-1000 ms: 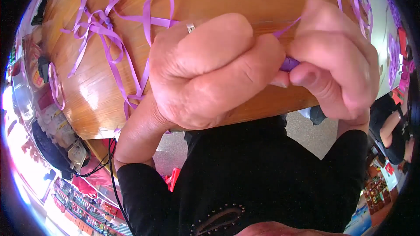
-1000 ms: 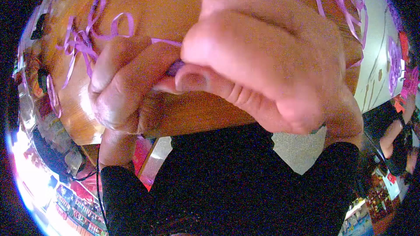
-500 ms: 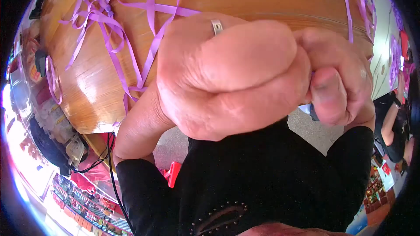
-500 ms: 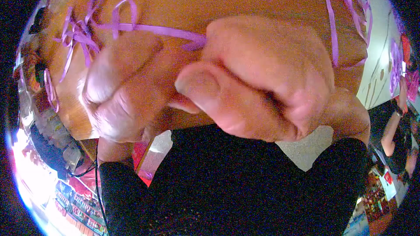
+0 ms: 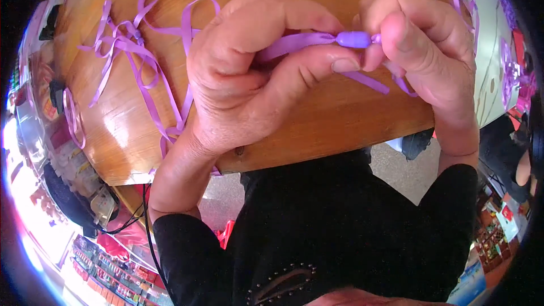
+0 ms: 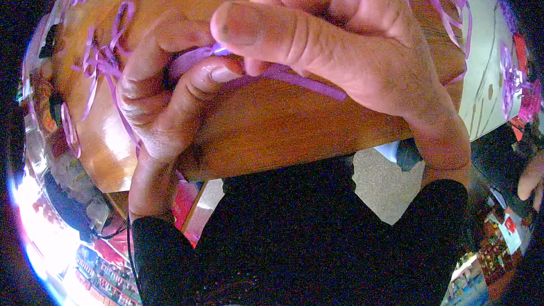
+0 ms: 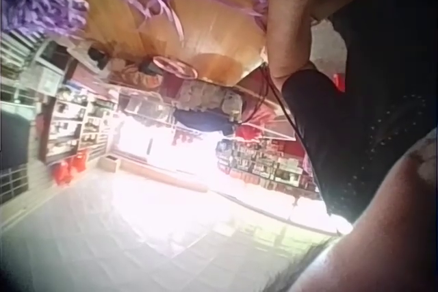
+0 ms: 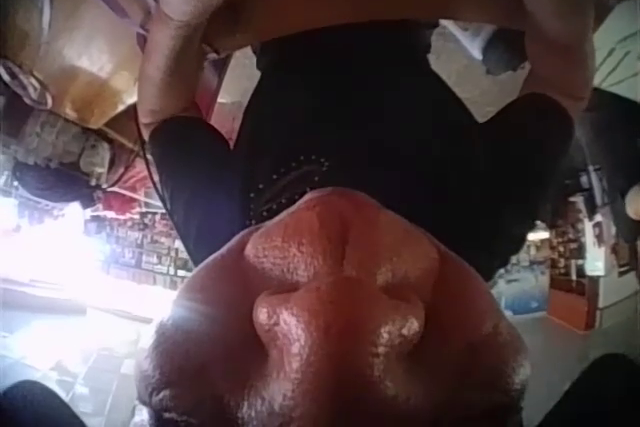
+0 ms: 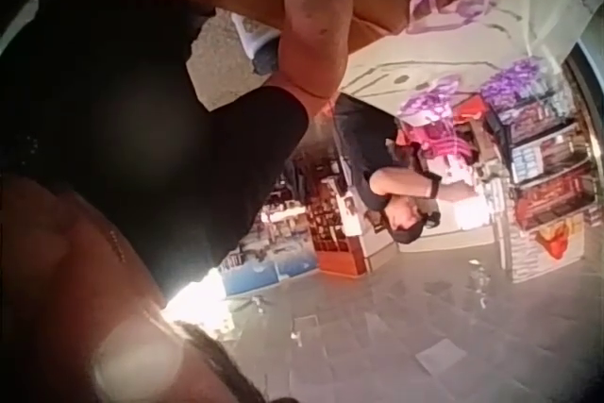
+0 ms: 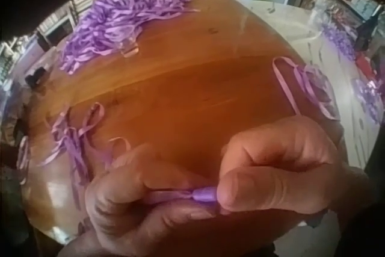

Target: The person ties knots in purple ribbons by hand, creating a series of loops and attaching small purple plastic clips to the ends.

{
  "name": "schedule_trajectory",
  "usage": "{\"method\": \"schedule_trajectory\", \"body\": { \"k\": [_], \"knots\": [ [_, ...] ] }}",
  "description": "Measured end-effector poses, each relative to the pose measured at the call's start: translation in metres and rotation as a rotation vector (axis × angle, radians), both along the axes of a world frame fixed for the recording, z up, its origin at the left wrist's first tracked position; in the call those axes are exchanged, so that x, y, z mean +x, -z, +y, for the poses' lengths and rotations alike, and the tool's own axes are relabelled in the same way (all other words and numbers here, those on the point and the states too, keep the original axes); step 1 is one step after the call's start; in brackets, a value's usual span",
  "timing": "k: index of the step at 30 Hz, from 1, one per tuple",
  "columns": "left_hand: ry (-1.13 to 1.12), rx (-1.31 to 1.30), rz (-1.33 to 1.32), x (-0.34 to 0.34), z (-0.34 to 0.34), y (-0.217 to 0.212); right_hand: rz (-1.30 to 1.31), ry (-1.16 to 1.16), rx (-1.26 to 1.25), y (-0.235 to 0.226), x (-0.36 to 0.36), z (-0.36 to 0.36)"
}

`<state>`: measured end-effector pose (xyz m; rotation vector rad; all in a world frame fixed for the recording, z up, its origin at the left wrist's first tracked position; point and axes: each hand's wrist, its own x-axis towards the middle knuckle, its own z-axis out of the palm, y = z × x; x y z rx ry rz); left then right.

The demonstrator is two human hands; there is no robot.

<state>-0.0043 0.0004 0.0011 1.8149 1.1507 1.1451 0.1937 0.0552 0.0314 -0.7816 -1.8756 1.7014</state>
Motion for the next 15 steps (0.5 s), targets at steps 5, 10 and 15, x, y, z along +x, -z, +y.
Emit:
{"method": "schedule_trajectory", "body": {
  "k": [5,10,15],
  "knots": [
    [-0.067,-0.113,-0.111,0.003,-0.002,-0.003,0.095,0.052,-0.133,0.003,0.008,0.014],
    [-0.123,-0.187,-0.395,0.005,0.003,0.005,0.088,0.245,0.042,-0.006,0.012,0.024],
    [-0.197,-0.275,-0.566,0.007,0.003,0.000,-0.314,0.373,1.026,-0.018,0.014,0.027]
  ]
}}
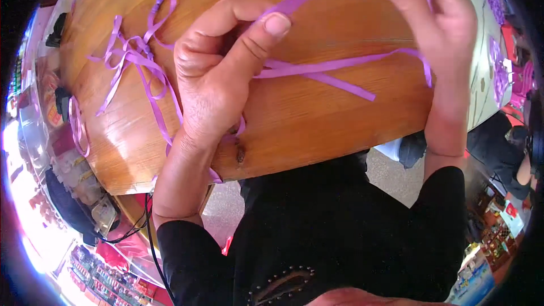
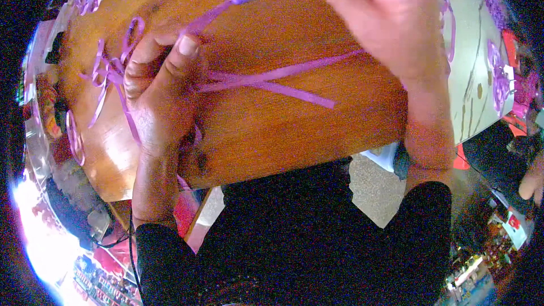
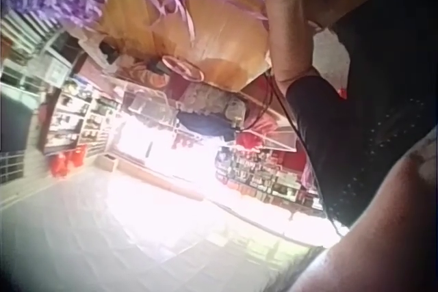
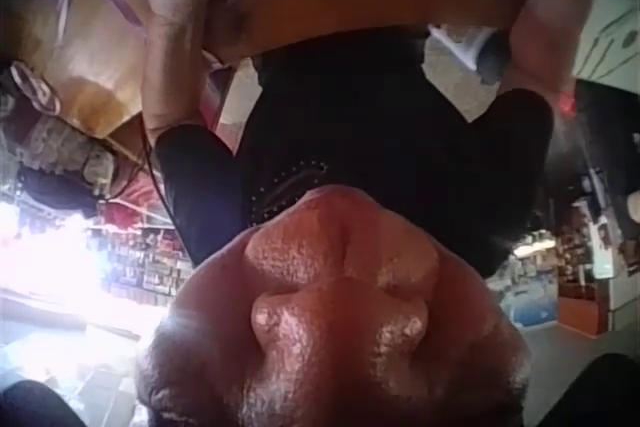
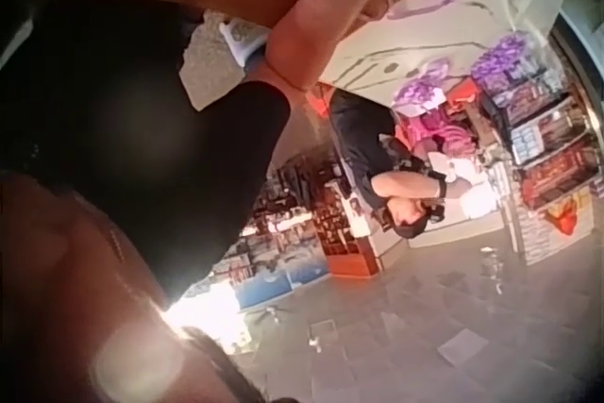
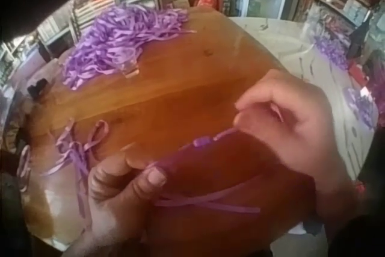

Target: The person ties knots in purple ribbons by hand, creating a series of loops and attaching small purple plastic clips to the ends.

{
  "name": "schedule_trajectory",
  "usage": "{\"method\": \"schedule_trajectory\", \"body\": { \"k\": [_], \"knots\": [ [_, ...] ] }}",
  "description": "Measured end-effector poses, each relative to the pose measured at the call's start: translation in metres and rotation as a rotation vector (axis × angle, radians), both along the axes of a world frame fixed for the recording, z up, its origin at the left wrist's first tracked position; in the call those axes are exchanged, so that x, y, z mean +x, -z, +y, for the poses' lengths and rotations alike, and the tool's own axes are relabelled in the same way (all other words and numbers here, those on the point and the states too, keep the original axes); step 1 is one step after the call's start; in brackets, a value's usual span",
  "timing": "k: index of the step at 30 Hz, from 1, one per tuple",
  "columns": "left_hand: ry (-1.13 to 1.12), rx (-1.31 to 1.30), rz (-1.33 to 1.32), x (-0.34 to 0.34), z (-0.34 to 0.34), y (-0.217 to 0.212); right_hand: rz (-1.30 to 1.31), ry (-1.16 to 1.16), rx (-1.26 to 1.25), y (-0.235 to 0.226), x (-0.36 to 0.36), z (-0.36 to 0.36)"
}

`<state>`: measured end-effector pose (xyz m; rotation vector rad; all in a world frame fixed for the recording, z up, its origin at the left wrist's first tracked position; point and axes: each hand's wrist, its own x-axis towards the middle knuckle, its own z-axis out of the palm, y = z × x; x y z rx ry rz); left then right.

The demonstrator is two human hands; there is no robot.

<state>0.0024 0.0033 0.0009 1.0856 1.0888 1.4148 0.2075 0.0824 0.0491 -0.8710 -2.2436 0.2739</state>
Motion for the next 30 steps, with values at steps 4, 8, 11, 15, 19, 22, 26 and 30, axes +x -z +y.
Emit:
{"method": "schedule_trajectory", "body": {
  "k": [4,8,11,15,19,22,26,30],
  "knots": [
    [0.064,-0.016,-0.077,-0.002,-0.001,0.002,0.001,-0.253,0.067,-0.011,-0.013,-0.006],
    [0.176,0.009,-0.083,0.003,-0.002,-0.003,0.029,-0.349,-0.106,0.002,-0.016,-0.010],
    [0.197,0.086,-0.103,0.004,-0.003,-0.006,-0.048,-0.443,-0.250,-0.001,-0.006,-0.007],
    [0.118,0.016,-0.077,-0.002,-0.006,-0.004,0.108,-0.389,-0.203,0.024,-0.011,-0.010],
    [0.236,0.391,0.323,-0.004,-0.004,-0.005,0.201,-0.508,-0.175,0.040,-0.028,-0.018],
    [0.273,0.477,0.395,0.003,-0.010,-0.019,0.139,-0.587,-0.222,0.048,-0.024,-0.018],
    [0.286,0.544,0.426,-0.006,-0.007,-0.015,0.196,-0.628,-0.492,0.037,-0.020,-0.018],
    [-0.047,0.366,0.476,-0.004,-0.004,-0.011,0.121,-0.472,-0.491,0.037,-0.014,-0.016]
  ]
}}
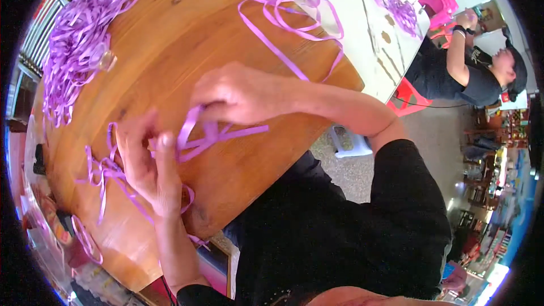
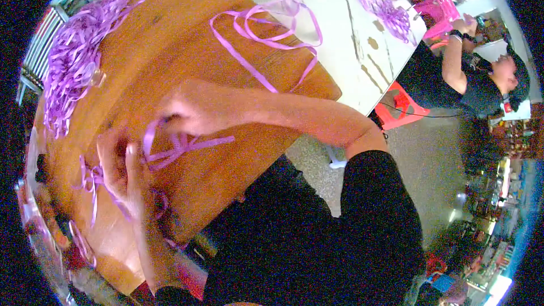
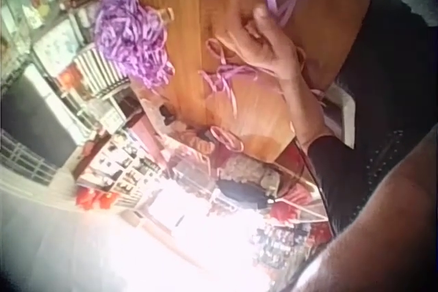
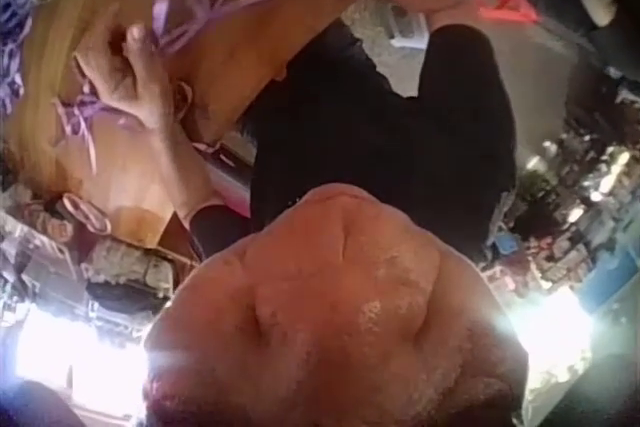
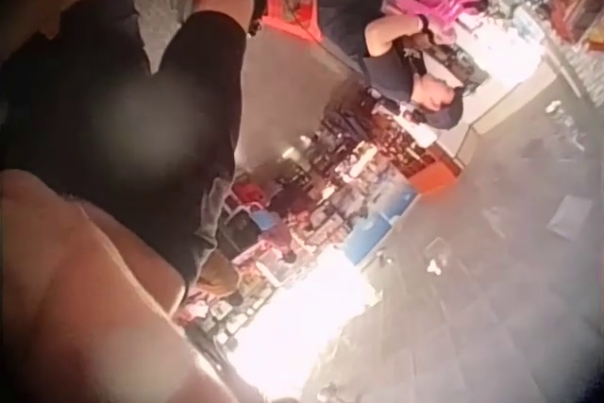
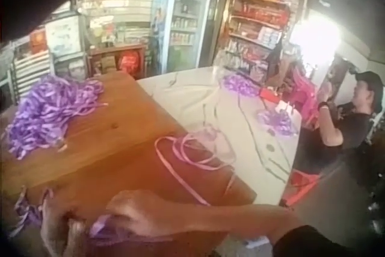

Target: The person ties knots in purple ribbons by hand, creating a series of loops and attaching small purple plastic clips to the ends.

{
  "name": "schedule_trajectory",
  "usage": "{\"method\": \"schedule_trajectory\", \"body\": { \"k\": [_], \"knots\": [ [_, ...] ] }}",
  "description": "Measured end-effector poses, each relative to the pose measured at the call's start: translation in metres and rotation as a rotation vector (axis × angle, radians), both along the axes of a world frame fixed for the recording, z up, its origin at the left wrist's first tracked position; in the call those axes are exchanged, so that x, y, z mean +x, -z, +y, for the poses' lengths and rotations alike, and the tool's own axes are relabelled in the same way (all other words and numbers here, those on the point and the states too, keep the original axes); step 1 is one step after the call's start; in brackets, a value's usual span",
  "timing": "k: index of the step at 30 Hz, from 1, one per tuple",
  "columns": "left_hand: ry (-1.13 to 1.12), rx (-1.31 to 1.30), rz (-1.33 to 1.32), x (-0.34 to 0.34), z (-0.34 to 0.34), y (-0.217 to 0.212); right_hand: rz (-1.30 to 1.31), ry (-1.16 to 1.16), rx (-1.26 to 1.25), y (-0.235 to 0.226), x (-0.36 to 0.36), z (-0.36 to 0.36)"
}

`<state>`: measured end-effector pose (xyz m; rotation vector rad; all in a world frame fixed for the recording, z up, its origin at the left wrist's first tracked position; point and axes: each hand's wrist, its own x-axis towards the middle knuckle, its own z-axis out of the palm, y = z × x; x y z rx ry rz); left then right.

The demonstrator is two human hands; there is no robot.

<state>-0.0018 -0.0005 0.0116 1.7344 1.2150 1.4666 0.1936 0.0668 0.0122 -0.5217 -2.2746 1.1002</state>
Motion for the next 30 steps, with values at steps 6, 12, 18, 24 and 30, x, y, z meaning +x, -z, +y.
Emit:
{"method": "schedule_trajectory", "body": {
  "k": [6,12,18,24,30],
  "knots": [
    [-0.155,0.039,0.315,0.001,0.016,0.013,-0.188,0.583,0.581,0.030,0.089,0.031],
    [-0.170,0.045,0.409,-0.001,0.007,0.009,-0.502,0.910,0.529,0.030,0.167,0.050],
    [-0.283,0.254,0.305,-0.020,0.028,0.014,-0.854,1.318,0.209,0.081,0.353,0.100],
    [-0.562,0.246,-0.263,-0.048,0.041,-0.007,-0.596,1.219,0.523,0.045,0.294,0.073],
    [-0.643,0.234,-0.400,-0.082,0.040,-0.004,-0.305,0.446,0.626,0.013,0.054,0.002]
  ]
}}
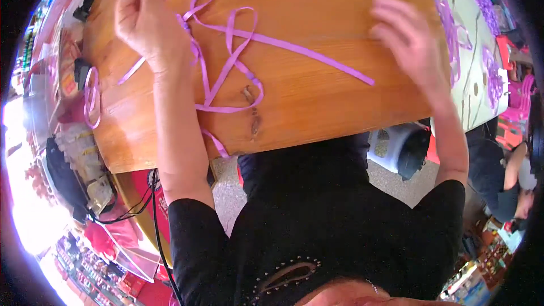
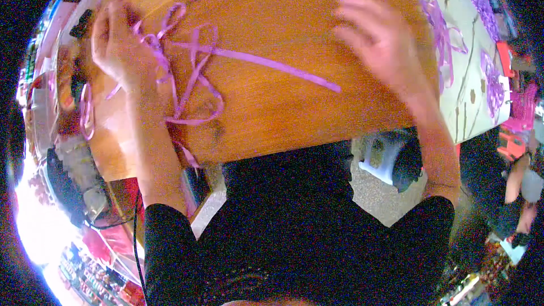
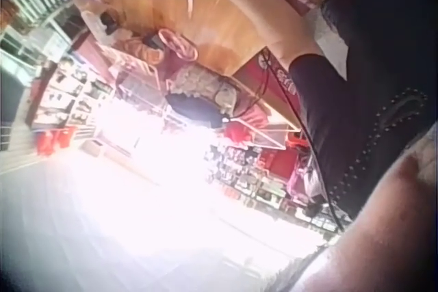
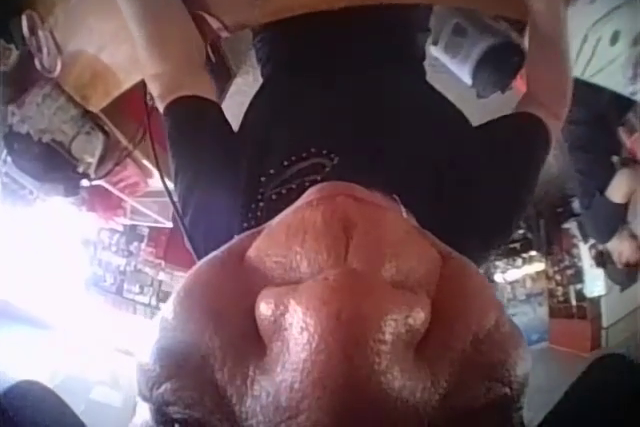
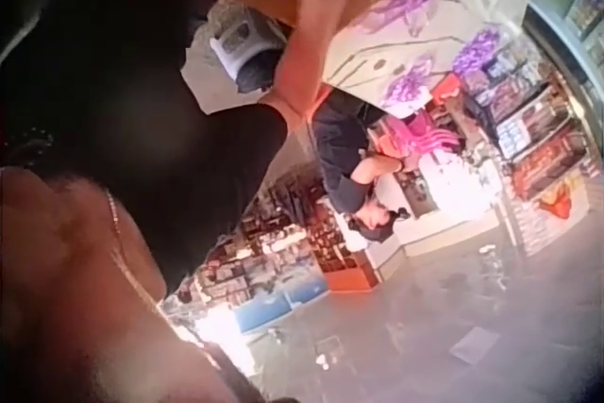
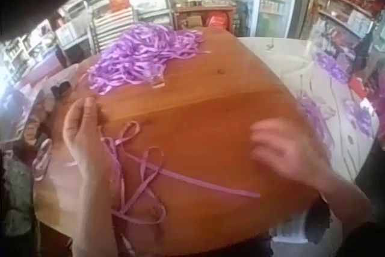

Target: The person ties knots in purple ribbons by hand, creating a series of loops and attaching small purple plastic clips to the ends.

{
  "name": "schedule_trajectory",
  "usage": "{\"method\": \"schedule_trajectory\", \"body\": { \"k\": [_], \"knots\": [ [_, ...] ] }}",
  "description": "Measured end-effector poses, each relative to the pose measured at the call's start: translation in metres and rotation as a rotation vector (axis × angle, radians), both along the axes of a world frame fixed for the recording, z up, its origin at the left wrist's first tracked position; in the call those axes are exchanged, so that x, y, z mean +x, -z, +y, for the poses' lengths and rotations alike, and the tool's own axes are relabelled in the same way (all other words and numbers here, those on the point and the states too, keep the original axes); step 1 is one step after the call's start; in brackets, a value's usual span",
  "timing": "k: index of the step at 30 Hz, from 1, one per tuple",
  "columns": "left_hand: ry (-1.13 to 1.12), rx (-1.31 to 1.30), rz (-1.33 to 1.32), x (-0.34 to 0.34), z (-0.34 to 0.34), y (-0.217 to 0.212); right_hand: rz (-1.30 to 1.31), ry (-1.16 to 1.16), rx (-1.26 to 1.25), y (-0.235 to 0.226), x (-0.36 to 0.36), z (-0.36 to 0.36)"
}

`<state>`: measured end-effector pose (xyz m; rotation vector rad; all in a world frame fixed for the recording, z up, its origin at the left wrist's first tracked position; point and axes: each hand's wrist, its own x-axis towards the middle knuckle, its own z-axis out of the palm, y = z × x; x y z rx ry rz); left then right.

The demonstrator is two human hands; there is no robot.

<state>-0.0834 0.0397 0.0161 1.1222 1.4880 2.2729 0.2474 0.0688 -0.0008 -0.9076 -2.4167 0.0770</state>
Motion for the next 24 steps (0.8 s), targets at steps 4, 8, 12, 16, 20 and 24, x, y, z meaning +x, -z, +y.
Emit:
{"method": "schedule_trajectory", "body": {
  "k": [4,8,12,16,20,24],
  "knots": [
    [-0.110,-0.225,0.287,-0.002,0.002,0.008,-0.025,-0.202,-0.073,-0.007,-0.069,-0.037],
    [0.287,-0.608,0.078,0.060,-0.019,-0.029,-0.055,-0.204,-0.164,0.000,-0.070,-0.040],
    [0.384,0.002,0.924,0.065,-0.020,0.025,-0.101,-0.168,-0.243,-0.005,-0.076,-0.043],
    [0.567,-0.094,0.735,0.089,-0.032,0.028,0.089,-0.027,-0.435,-0.017,-0.056,-0.040],
    [0.739,0.028,0.459,0.099,-0.033,0.032,0.303,0.040,-0.598,-0.039,-0.045,-0.039],
    [0.813,-0.047,0.452,0.097,-0.043,0.019,0.327,0.064,-0.975,-0.048,-0.039,-0.050]
  ]
}}
